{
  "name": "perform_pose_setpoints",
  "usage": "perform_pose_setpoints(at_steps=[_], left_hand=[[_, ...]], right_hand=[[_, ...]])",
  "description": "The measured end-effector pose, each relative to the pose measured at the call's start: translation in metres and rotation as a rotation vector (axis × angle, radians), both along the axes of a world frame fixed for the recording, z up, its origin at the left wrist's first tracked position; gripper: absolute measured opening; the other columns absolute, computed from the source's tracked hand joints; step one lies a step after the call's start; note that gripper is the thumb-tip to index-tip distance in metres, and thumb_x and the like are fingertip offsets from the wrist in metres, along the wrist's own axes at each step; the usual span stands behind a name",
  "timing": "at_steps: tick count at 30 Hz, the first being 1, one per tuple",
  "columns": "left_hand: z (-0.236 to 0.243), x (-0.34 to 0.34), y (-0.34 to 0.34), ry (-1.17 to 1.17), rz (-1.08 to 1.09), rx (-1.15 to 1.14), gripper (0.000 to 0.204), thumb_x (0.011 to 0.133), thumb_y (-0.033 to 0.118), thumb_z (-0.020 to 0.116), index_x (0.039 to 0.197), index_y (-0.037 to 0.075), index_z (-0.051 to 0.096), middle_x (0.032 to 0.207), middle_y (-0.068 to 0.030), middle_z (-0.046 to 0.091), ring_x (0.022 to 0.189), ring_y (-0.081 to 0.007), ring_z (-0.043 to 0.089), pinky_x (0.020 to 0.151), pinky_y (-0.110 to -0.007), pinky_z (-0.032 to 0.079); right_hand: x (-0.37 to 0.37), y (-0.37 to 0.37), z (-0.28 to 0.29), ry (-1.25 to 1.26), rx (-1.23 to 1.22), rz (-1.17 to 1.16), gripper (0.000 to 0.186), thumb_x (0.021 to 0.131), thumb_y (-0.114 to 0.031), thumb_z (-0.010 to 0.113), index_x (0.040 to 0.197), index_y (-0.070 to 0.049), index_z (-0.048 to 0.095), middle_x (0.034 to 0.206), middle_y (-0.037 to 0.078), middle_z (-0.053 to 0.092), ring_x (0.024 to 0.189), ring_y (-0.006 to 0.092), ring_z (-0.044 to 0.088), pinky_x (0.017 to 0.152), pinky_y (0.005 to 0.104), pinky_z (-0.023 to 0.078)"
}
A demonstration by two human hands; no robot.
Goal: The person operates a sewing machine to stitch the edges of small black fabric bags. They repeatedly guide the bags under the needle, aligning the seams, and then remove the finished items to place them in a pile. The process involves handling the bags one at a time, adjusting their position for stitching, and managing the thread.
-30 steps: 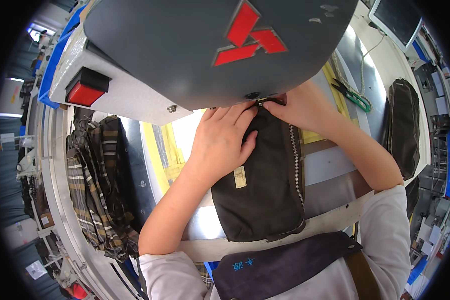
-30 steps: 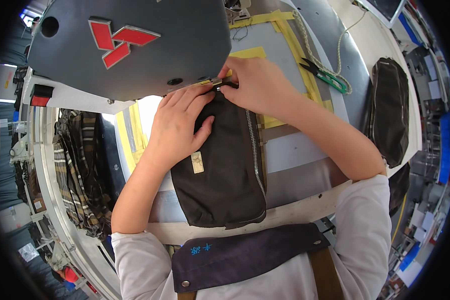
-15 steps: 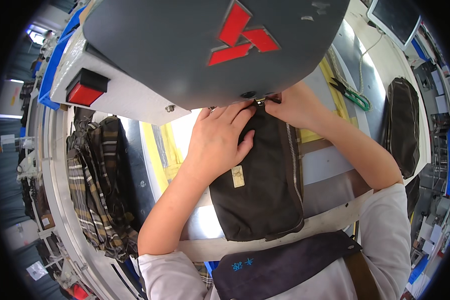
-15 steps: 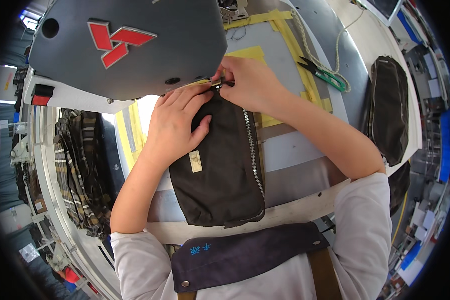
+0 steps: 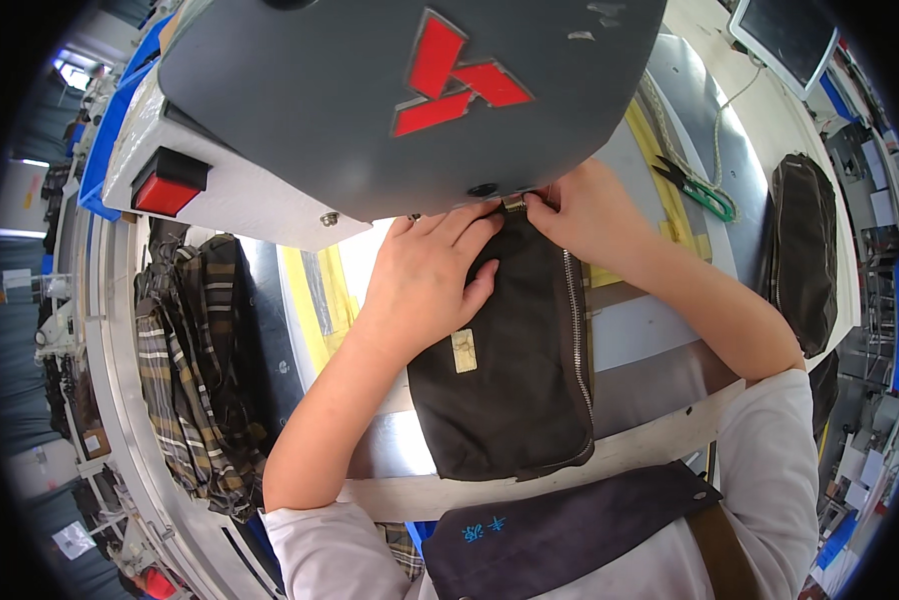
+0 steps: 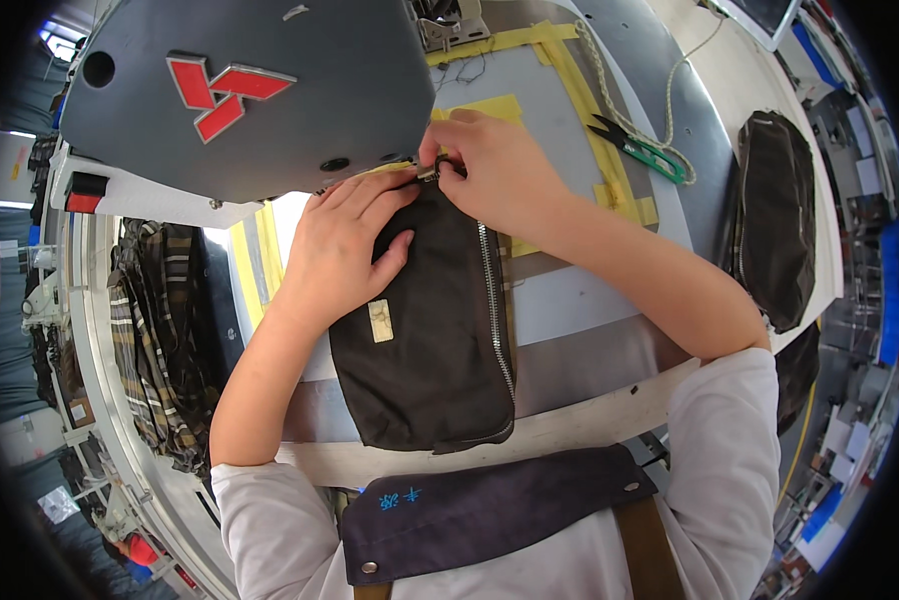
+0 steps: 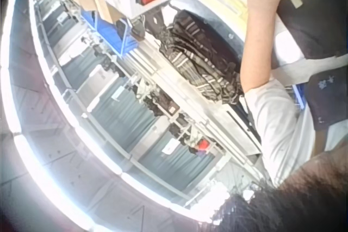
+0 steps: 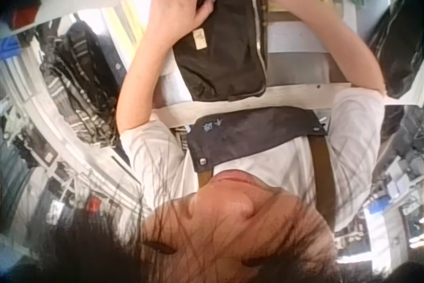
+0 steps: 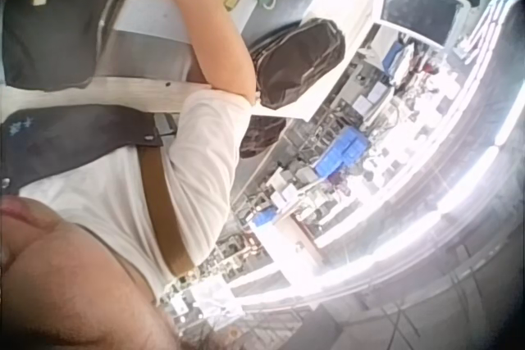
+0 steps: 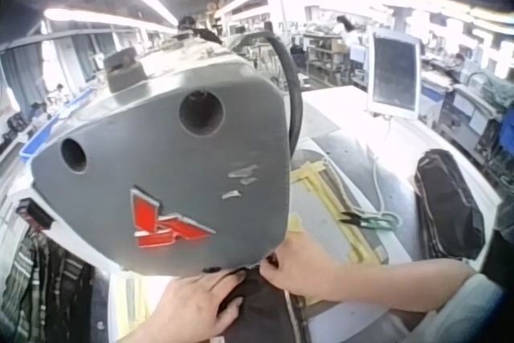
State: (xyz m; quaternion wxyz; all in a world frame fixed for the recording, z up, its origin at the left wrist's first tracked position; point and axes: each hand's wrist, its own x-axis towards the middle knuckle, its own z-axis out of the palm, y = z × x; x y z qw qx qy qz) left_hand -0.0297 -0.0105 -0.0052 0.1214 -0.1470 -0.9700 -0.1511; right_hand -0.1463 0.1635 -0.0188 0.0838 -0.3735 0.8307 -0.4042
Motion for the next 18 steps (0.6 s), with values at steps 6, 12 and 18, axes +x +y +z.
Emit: perform_pose_setpoints(at_steps=[6,12,18], left_hand=[[-0.003,-0.001,-0.001,0.019,-0.018,0.009,0.035,0.075,0.013,0.067,0.109,0.008,0.062,0.119,-0.005,0.061,0.111,-0.0256,0.057,0.091,-0.039,0.045],[-0.007,0.0,0.002,-0.001,0.022,0.105,0.038,0.074,0.011,0.066,0.112,0.007,0.061,0.121,-0.0061,0.06,0.112,-0.0268,0.057,0.092,-0.04,0.044],[-0.007,-0.001,-0.001,0.02,-0.023,0.074,0.041,0.074,0.011,0.066,0.114,0.007,0.061,0.124,-0.0059,0.058,0.112,-0.0266,0.056,0.093,-0.039,0.044]], right_hand=[[0.003,0.004,-0.008,0.335,0.026,0.099,0.007,0.078,-0.005,0.061,0.084,-0.009,0.061,0.086,0.007,0.055,0.068,0.0278,0.061,0.06,0.0395,0.049],[0.007,0.006,-0.002,0.599,0.058,0.142,0.007,0.075,-0.005,0.063,0.08,-0.009,0.061,0.09,0.003,0.055,0.078,0.0242,0.061,0.062,0.0383,0.051],[-0.009,0.005,-0.003,0.516,-0.093,0.248,0.01,0.07,0.0,0.063,0.077,-0.007,0.059,0.087,0.003,0.058,0.086,0.0253,0.059,0.076,0.0379,0.05]])
